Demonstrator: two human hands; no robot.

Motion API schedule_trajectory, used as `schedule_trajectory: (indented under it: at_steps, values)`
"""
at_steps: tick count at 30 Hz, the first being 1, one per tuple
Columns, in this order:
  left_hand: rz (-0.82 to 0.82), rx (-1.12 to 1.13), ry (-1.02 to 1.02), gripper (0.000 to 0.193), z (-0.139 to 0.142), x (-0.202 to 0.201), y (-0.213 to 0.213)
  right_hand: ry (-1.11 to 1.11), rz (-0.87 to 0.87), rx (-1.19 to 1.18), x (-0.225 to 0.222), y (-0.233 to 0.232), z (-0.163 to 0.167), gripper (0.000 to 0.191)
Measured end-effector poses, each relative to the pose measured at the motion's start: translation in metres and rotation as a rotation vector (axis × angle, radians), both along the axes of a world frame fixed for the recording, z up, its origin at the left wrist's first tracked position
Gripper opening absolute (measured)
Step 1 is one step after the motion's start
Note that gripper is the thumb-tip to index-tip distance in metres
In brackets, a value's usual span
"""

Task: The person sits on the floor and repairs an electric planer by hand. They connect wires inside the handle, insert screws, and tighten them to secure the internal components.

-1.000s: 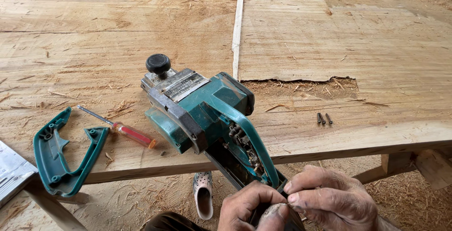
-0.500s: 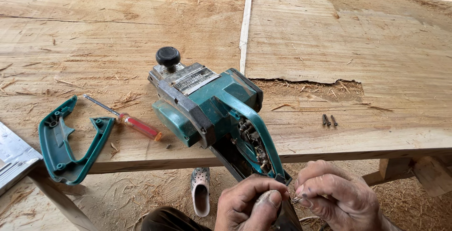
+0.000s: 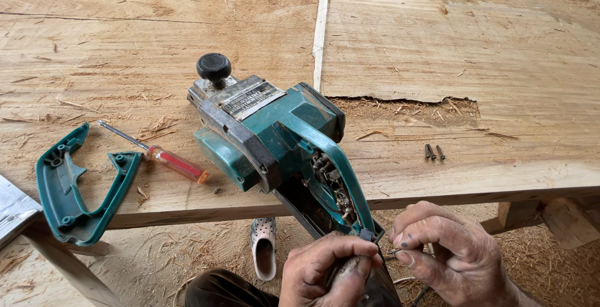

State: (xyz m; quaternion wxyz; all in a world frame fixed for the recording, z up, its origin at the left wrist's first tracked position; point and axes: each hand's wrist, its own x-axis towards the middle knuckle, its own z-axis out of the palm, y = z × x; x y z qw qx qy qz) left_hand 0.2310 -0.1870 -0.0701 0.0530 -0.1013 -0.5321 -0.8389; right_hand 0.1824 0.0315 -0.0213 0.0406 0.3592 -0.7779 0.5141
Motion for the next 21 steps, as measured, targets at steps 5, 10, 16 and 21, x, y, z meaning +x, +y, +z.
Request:
schedule_trajectory:
  at_steps: [5,10,16,21]
  values:
    - [-0.03,-0.074,0.087,0.017,0.002,-0.001,-0.007,0.015,0.017,-0.004,0.0,0.0,-0.001,0.013]
    - [-0.062,-0.182,0.114,0.019,0.005,-0.001,-0.014,-0.021,0.092,-0.069,0.002,-0.003,0.0,0.014]
    - [-0.092,-0.12,0.102,0.031,0.006,-0.001,-0.017,0.016,0.175,-0.036,0.001,-0.005,0.005,0.015]
    - [-0.107,-0.138,0.141,0.041,0.005,0.0,-0.018,0.013,0.175,-0.004,0.002,-0.005,0.005,0.013]
